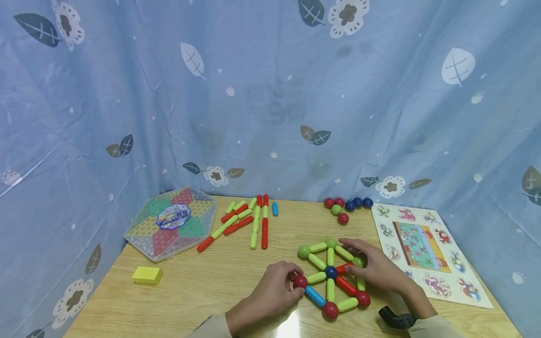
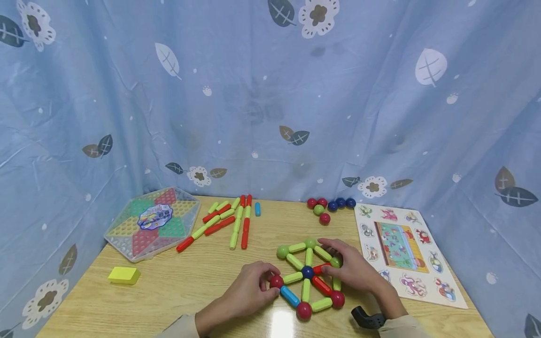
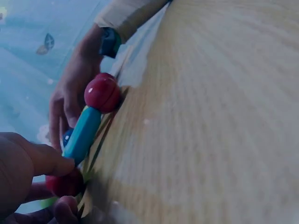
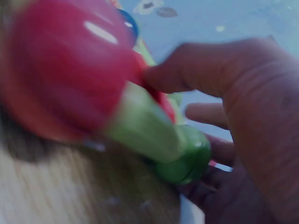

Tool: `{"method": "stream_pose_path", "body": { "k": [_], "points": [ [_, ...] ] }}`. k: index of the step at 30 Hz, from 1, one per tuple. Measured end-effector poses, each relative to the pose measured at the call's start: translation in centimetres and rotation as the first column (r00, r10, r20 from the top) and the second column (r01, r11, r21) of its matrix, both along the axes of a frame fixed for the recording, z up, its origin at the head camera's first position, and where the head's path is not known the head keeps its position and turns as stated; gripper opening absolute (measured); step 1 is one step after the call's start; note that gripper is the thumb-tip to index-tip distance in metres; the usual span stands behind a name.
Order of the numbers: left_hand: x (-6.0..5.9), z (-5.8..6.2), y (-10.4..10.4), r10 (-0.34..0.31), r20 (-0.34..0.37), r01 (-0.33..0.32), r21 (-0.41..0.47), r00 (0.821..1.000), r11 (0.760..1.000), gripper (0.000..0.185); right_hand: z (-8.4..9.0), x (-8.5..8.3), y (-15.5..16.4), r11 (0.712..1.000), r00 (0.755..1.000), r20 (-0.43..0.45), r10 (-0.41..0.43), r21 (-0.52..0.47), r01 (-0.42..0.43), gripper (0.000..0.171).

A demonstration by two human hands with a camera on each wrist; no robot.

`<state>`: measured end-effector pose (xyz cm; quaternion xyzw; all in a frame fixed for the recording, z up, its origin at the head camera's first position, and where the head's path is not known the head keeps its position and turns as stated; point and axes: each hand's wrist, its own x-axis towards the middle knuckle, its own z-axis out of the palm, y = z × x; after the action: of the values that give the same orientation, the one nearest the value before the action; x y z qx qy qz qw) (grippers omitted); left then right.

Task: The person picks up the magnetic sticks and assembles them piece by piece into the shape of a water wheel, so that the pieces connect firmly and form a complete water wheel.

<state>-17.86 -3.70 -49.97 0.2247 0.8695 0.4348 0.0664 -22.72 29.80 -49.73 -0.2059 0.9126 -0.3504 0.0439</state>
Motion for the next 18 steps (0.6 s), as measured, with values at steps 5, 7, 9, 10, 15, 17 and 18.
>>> {"method": "stream_pose_path", "body": {
  "k": [5, 7, 9, 10, 15, 17, 18],
  "points": [
    [-1.6, 0.1, -2.4, -0.079, 0.163, 0.05, 0.176, 0.983, 0.983, 0.037, -0.7, -0.1, -0.3, 0.996, 0.993, -0.085, -0.081, -0.038, 0.078, 0.055],
    [-2.5, 0.0, -4.2, -0.139, 0.229, 0.072, 0.278, 0.963, 0.958, 0.04, -0.9, 0.0, -0.3, 0.993, 0.993, -0.071, -0.091, -0.081, 0.085, 0.05],
    [-3.4, -0.1, -6.4, -0.204, 0.283, 0.091, 0.366, 0.937, 0.926, 0.044, -1.1, 0.1, -0.2, 0.987, 0.994, -0.045, -0.099, -0.129, 0.093, 0.046],
    [-3.8, -0.1, -7.5, -0.237, 0.299, 0.103, 0.405, 0.924, 0.909, 0.047, -1.1, 0.1, -0.1, 0.984, 0.994, -0.033, -0.105, -0.147, 0.1, 0.044],
    [-5.6, 0.2, -12.6, -0.324, 0.258, 0.166, 0.488, 0.91, 0.857, 0.053, -1.2, 0.0, 0.0, 0.976, 0.991, -0.007, -0.137, -0.172, 0.134, 0.038],
    [-6.3, 0.4, -14.1, -0.329, 0.222, 0.18, 0.506, 0.918, 0.844, 0.053, -1.2, 0.0, 0.0, 0.973, 0.989, -0.001, -0.146, -0.18, 0.144, 0.035],
    [-6.6, 0.5, -14.7, -0.332, 0.205, 0.187, 0.514, 0.921, 0.837, 0.053, -1.3, -0.1, 0.0, 0.972, 0.989, 0.002, -0.148, -0.186, 0.145, 0.035]
  ]
}}
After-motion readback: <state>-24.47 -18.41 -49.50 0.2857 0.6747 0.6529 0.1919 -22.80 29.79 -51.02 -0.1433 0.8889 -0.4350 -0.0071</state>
